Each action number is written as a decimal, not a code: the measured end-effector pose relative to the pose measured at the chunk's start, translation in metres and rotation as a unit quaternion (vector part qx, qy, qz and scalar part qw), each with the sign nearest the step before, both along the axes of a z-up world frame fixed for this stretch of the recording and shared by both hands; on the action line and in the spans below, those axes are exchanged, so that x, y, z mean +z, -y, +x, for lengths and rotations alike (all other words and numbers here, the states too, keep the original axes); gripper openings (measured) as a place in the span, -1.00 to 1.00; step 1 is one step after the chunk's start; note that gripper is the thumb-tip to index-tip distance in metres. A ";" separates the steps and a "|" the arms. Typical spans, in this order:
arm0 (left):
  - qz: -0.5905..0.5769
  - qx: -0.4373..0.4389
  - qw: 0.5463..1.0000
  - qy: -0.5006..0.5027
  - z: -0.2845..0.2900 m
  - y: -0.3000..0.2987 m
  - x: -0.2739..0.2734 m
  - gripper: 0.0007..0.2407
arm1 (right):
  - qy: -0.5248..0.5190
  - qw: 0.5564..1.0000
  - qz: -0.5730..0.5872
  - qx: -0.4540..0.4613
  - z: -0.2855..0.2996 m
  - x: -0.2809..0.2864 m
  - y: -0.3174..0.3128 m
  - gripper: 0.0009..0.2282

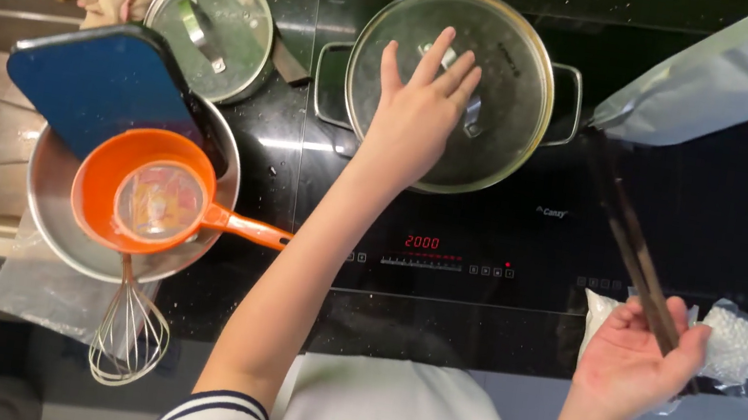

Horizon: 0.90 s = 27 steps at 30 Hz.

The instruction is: Stirring a pot of boiling tapioca pearls on a stove and checking ingredient bags.

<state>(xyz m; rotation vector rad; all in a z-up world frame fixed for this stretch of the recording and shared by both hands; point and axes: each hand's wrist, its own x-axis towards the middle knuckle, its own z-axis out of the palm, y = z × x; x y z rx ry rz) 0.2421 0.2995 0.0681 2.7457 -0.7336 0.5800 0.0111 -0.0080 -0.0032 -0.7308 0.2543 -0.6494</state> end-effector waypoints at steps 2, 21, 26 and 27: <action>0.017 -0.007 0.999 0.030 0.011 0.000 0.006 -0.47 | -0.004 1.000 0.001 0.004 0.007 0.008 -0.011 -0.71; -0.010 -0.128 0.992 -0.011 0.061 0.007 0.011 -0.95 | -0.039 0.998 0.013 -0.039 0.005 0.013 -0.005 -0.75; -0.077 -0.119 0.990 0.018 0.055 -0.015 0.052 -0.93 | -0.018 0.999 0.021 -0.030 0.000 0.012 0.004 -0.75; -0.076 -0.118 0.990 0.018 0.054 -0.020 0.061 -0.93 | -0.018 0.999 0.021 -0.029 0.001 0.015 0.003 -0.75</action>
